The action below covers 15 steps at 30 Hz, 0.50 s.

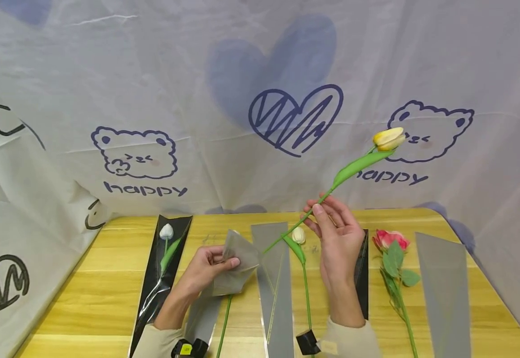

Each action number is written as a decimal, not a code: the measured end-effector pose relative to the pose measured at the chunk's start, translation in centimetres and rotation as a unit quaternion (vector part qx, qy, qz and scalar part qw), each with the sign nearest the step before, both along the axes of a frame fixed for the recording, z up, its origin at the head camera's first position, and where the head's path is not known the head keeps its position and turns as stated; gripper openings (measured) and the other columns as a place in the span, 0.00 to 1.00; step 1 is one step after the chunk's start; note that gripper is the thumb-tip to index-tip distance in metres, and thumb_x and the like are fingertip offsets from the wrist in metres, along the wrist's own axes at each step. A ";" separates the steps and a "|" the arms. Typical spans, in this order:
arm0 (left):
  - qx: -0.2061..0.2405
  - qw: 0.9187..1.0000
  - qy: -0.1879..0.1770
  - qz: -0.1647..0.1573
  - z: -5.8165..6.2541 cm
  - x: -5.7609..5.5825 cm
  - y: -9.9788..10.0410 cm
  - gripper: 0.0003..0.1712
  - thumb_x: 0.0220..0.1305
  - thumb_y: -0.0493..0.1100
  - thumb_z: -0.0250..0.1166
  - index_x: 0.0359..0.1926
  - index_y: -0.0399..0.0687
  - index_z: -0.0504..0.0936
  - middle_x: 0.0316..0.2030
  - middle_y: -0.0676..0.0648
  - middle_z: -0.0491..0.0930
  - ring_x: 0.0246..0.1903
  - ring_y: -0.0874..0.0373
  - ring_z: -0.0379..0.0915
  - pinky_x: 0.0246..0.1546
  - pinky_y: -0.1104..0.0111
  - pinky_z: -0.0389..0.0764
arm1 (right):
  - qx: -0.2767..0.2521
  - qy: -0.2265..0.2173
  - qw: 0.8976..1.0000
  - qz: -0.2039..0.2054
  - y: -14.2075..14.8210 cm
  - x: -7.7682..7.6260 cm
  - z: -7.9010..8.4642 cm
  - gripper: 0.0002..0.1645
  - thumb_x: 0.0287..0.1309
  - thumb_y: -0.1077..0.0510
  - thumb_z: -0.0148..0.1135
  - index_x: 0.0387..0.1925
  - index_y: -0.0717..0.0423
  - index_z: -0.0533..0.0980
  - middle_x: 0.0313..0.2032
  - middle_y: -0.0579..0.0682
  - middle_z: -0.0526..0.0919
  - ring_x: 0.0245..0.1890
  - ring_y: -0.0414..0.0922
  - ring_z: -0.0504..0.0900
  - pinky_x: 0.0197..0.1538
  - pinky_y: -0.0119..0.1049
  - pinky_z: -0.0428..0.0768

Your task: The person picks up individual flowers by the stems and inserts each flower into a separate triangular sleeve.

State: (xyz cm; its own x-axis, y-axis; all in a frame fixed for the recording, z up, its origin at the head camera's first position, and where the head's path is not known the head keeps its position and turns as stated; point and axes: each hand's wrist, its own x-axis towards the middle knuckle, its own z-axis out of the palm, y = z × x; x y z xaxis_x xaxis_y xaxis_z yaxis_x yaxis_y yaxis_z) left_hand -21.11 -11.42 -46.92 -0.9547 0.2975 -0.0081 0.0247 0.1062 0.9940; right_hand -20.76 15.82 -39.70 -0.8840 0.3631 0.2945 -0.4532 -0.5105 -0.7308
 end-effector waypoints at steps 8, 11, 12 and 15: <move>-0.004 1.000 0.019 0.002 0.7 0.4 0.4 0.13 0.67 0.31 0.68 0.47 0.22 0.83 0.41 0.31 0.86 0.37 0.62 0.84 0.40 0.72 0.81 | 0.089 -0.013 0.996 0.018 -1.9 0.3 -0.2 0.16 0.63 0.72 0.67 0.51 0.77 0.77 0.40 0.59 0.88 0.39 0.49 0.89 0.42 0.41 0.87; 0.001 1.000 0.027 0.000 1.1 0.6 0.7 0.11 0.68 0.32 0.67 0.45 0.22 0.82 0.41 0.31 0.87 0.36 0.63 0.83 0.41 0.72 0.80 | 0.120 -0.018 0.992 0.032 -2.7 0.5 -0.3 0.16 0.62 0.75 0.66 0.49 0.80 0.75 0.41 0.57 0.87 0.39 0.49 0.89 0.41 0.41 0.87; 0.002 1.000 0.028 0.000 1.3 0.7 0.8 0.11 0.68 0.32 0.67 0.44 0.22 0.82 0.41 0.32 0.87 0.36 0.63 0.82 0.41 0.72 0.80 | 0.128 -0.020 0.991 0.038 -2.9 0.5 -0.4 0.16 0.61 0.75 0.66 0.49 0.81 0.75 0.41 0.57 0.86 0.39 0.49 0.89 0.42 0.41 0.87; 0.010 1.000 0.029 -0.003 1.8 0.9 1.1 0.12 0.70 0.33 0.66 0.45 0.23 0.82 0.41 0.33 0.87 0.37 0.63 0.82 0.42 0.72 0.80 | 0.153 -0.025 0.986 0.054 -3.4 0.7 -0.6 0.15 0.60 0.76 0.67 0.47 0.81 0.75 0.42 0.56 0.87 0.39 0.48 0.89 0.43 0.42 0.86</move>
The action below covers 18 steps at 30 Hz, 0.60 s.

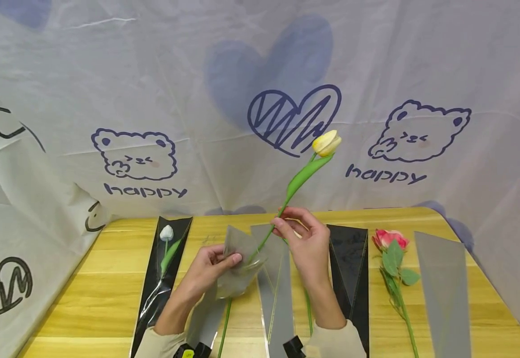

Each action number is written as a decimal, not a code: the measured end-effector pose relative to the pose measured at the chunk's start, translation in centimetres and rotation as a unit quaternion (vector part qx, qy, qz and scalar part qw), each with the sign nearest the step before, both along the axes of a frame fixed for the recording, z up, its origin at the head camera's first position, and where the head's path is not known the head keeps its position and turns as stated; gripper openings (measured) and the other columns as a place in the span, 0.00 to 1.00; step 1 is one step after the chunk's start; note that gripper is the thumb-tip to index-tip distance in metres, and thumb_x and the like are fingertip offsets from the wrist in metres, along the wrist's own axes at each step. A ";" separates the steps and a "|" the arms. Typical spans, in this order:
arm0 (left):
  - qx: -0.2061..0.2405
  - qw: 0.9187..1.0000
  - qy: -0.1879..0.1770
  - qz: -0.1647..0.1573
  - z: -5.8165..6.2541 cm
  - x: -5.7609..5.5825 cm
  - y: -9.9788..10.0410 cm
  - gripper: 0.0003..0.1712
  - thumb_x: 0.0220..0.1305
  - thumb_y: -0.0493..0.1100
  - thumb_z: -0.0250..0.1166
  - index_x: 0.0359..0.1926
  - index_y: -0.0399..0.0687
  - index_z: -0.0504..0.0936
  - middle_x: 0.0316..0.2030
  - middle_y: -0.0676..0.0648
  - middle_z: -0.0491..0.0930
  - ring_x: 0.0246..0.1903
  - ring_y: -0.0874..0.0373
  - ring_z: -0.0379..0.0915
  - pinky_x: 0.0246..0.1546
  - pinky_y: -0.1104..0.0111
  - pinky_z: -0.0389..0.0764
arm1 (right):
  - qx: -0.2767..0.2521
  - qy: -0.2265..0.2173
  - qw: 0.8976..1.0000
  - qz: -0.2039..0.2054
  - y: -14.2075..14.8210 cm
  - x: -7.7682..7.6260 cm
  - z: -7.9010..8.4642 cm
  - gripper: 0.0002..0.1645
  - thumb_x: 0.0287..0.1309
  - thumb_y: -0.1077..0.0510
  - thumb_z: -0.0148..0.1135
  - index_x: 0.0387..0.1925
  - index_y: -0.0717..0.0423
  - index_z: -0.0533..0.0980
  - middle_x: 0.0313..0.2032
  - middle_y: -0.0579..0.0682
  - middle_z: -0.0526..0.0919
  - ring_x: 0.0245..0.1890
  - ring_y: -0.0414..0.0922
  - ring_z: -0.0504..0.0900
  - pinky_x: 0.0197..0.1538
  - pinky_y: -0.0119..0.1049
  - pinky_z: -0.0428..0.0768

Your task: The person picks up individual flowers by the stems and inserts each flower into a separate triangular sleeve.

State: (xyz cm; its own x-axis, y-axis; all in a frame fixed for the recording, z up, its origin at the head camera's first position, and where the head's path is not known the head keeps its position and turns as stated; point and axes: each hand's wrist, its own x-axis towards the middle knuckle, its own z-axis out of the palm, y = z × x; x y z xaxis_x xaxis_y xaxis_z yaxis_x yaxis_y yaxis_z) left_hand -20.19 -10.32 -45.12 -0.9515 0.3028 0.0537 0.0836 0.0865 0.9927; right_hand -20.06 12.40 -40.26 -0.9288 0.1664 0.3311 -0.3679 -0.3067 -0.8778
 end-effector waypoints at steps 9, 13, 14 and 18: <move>0.011 1.000 0.007 0.014 1.4 0.6 0.3 0.13 0.71 0.33 0.65 0.49 0.24 0.82 0.41 0.33 0.87 0.35 0.64 0.81 0.39 0.72 0.81 | 0.131 0.015 0.991 0.020 -0.9 0.1 -0.4 0.11 0.57 0.73 0.72 0.43 0.71 0.82 0.41 0.57 0.88 0.41 0.43 0.87 0.47 0.37 0.85; 0.014 1.000 0.008 0.018 1.9 0.8 0.5 0.13 0.71 0.34 0.65 0.51 0.26 0.83 0.42 0.34 0.87 0.35 0.63 0.81 0.38 0.72 0.80 | 0.166 0.012 0.985 0.050 -1.1 0.1 -0.6 0.10 0.58 0.71 0.72 0.42 0.68 0.83 0.43 0.62 0.86 0.44 0.45 0.86 0.46 0.36 0.85; 0.013 1.000 0.009 0.019 2.0 0.8 0.6 0.13 0.71 0.34 0.65 0.51 0.26 0.83 0.42 0.34 0.87 0.35 0.63 0.81 0.37 0.72 0.80 | 0.172 0.010 0.983 0.056 -1.1 0.1 -0.7 0.09 0.59 0.71 0.71 0.42 0.68 0.83 0.43 0.62 0.86 0.44 0.45 0.86 0.46 0.36 0.85; 0.011 1.000 0.005 0.027 2.2 0.9 0.7 0.15 0.70 0.34 0.66 0.53 0.28 0.82 0.43 0.34 0.87 0.36 0.62 0.81 0.38 0.72 0.80 | 0.186 0.000 0.979 0.085 -1.0 0.2 -0.5 0.07 0.61 0.70 0.70 0.42 0.67 0.84 0.45 0.62 0.86 0.49 0.48 0.84 0.47 0.36 0.85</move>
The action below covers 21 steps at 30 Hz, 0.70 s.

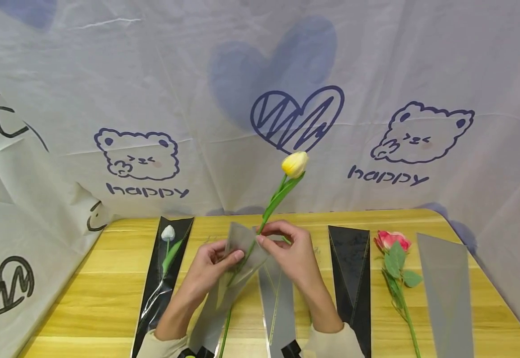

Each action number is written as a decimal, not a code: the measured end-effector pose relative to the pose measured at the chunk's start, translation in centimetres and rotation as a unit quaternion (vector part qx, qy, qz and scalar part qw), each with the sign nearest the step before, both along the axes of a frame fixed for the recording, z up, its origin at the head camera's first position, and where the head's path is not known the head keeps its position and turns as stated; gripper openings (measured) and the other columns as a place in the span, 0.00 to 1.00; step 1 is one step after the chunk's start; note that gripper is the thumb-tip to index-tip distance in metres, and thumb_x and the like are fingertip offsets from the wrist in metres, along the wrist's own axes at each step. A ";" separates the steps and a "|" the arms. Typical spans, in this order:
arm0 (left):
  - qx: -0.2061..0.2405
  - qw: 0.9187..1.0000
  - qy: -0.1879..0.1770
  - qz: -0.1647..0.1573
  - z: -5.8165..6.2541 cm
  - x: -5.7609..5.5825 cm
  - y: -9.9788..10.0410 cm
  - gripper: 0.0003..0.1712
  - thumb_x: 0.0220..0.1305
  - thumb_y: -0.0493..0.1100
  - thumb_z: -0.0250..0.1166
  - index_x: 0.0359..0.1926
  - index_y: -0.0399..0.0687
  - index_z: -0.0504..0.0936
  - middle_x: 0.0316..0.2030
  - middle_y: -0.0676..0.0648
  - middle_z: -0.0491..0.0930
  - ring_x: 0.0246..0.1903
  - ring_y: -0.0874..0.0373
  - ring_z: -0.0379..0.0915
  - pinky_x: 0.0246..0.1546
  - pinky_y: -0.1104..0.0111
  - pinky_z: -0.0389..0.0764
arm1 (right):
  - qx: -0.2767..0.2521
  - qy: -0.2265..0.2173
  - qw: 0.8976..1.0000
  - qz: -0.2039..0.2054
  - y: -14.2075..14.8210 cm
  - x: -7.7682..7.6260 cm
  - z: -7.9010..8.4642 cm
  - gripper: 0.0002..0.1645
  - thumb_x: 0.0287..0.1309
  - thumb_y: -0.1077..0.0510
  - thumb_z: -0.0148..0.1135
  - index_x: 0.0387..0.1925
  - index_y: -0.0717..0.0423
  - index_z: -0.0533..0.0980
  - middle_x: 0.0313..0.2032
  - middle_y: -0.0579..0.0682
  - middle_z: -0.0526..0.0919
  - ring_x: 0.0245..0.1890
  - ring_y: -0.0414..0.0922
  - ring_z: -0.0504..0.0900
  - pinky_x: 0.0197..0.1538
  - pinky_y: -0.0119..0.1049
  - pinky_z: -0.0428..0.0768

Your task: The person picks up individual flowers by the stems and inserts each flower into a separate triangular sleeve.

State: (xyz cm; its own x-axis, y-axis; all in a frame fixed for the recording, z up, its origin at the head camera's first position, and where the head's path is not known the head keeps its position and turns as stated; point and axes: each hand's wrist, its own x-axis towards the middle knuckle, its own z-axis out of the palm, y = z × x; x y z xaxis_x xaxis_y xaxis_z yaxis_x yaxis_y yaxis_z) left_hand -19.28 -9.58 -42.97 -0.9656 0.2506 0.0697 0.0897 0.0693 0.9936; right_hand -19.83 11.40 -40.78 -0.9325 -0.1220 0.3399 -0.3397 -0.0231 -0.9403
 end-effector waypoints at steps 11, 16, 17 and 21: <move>-0.002 1.000 0.002 -0.013 -0.2 0.2 0.3 0.14 0.68 0.33 0.68 0.51 0.28 0.84 0.43 0.35 0.87 0.38 0.59 0.83 0.41 0.71 0.80 | 0.103 -0.016 0.990 0.090 0.8 0.0 -0.1 0.05 0.62 0.66 0.71 0.39 0.63 0.87 0.51 0.59 0.82 0.53 0.54 0.80 0.48 0.39 0.85; -0.003 1.000 0.002 -0.010 -0.3 0.2 0.4 0.14 0.66 0.33 0.69 0.50 0.27 0.84 0.43 0.35 0.87 0.39 0.57 0.83 0.40 0.70 0.81 | 0.138 -0.025 0.987 0.084 0.7 0.0 0.0 0.05 0.61 0.62 0.73 0.38 0.60 0.88 0.50 0.57 0.82 0.52 0.53 0.80 0.45 0.38 0.84; -0.004 1.000 0.002 -0.007 -0.4 0.2 0.4 0.14 0.66 0.33 0.69 0.50 0.28 0.84 0.43 0.35 0.87 0.38 0.57 0.83 0.40 0.70 0.80 | 0.133 -0.027 0.987 0.084 0.7 0.0 0.0 0.06 0.62 0.63 0.72 0.40 0.61 0.88 0.51 0.57 0.82 0.54 0.54 0.80 0.46 0.38 0.85; -0.009 1.000 0.006 0.009 -0.4 0.0 0.6 0.13 0.64 0.32 0.71 0.48 0.29 0.85 0.41 0.35 0.88 0.36 0.58 0.82 0.38 0.71 0.80 | 0.111 -0.015 0.992 0.064 1.6 -0.1 0.0 0.10 0.64 0.64 0.70 0.46 0.63 0.86 0.51 0.58 0.84 0.54 0.53 0.82 0.51 0.38 0.84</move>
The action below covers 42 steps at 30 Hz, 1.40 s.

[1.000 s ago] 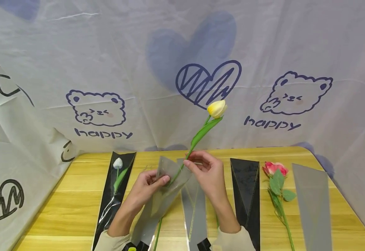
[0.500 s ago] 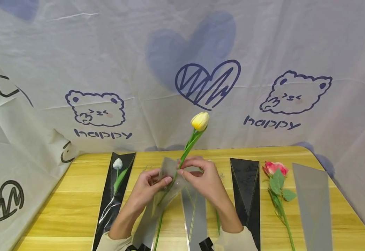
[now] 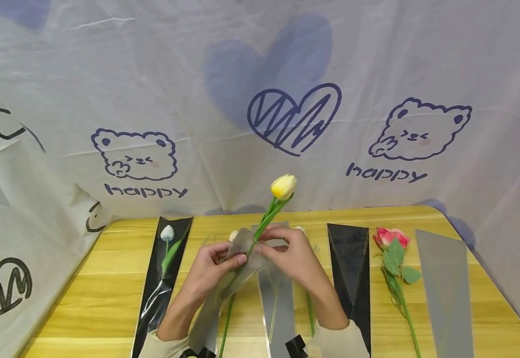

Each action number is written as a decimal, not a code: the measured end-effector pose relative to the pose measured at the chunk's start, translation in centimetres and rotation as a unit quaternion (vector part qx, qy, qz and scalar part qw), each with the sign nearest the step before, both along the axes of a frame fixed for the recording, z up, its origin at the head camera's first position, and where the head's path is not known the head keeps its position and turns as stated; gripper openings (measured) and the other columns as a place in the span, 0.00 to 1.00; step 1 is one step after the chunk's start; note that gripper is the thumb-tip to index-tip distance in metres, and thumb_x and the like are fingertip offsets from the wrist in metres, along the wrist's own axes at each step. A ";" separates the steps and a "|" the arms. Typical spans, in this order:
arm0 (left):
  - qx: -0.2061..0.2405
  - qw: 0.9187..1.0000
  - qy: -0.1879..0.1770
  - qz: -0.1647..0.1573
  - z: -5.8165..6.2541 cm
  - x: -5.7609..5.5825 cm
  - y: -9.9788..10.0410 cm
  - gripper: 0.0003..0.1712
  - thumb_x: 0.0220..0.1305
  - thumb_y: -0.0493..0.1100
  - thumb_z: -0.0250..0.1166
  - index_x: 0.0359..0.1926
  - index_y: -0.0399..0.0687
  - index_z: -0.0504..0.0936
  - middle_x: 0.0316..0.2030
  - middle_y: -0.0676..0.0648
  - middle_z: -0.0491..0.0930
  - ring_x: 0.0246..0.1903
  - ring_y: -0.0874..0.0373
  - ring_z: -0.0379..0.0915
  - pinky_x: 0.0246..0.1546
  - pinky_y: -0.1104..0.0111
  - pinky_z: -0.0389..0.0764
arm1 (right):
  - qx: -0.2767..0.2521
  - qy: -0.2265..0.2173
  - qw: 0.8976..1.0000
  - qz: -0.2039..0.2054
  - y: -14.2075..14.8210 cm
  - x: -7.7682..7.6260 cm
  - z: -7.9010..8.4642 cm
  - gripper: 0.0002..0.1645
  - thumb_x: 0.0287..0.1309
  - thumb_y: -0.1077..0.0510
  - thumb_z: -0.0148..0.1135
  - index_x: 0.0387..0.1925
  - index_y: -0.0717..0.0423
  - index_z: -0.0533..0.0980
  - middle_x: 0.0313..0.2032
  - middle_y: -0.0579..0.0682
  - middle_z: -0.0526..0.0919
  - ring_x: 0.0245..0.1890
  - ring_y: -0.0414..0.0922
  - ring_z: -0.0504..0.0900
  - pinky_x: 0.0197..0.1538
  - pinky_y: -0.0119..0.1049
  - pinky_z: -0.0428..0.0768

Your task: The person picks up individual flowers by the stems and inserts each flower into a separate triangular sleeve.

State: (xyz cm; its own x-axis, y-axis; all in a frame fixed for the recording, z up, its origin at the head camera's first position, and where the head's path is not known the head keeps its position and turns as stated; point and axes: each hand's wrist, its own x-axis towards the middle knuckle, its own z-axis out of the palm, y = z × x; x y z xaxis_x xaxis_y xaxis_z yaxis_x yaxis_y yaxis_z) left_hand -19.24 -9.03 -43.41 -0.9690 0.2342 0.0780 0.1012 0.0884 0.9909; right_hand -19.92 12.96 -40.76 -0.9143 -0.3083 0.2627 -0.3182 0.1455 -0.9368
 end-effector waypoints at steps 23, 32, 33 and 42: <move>0.026 0.998 -0.018 0.051 -0.5 -0.1 0.3 0.15 0.56 0.27 0.75 0.45 0.30 0.85 0.37 0.39 0.88 0.35 0.59 0.84 0.37 0.71 0.81 | -0.258 0.008 0.956 -0.136 1.5 0.7 1.8 0.09 0.65 0.72 0.65 0.46 0.72 0.81 0.41 0.53 0.86 0.38 0.45 0.86 0.45 0.35 0.85; 0.002 1.000 -0.009 0.025 -0.3 0.0 0.3 0.15 0.57 0.30 0.75 0.46 0.31 0.85 0.39 0.38 0.88 0.36 0.58 0.84 0.37 0.70 0.81 | -0.245 0.028 0.958 -0.146 1.0 0.9 1.9 0.10 0.63 0.72 0.67 0.45 0.73 0.82 0.40 0.53 0.87 0.36 0.45 0.87 0.44 0.35 0.85; 0.000 1.000 -0.010 0.020 -0.3 0.0 0.3 0.15 0.58 0.30 0.75 0.47 0.31 0.85 0.40 0.38 0.88 0.37 0.58 0.84 0.37 0.70 0.81 | -0.240 0.029 0.959 -0.147 0.9 0.9 1.9 0.10 0.62 0.72 0.67 0.45 0.73 0.82 0.40 0.53 0.87 0.36 0.45 0.86 0.44 0.35 0.85; -0.008 1.000 0.017 -0.025 0.0 0.2 0.6 0.16 0.60 0.31 0.74 0.49 0.30 0.85 0.41 0.36 0.88 0.36 0.61 0.84 0.36 0.71 0.82 | -0.241 0.031 0.958 -0.149 -0.2 1.2 2.1 0.10 0.61 0.73 0.68 0.45 0.74 0.82 0.39 0.53 0.86 0.36 0.44 0.85 0.42 0.33 0.85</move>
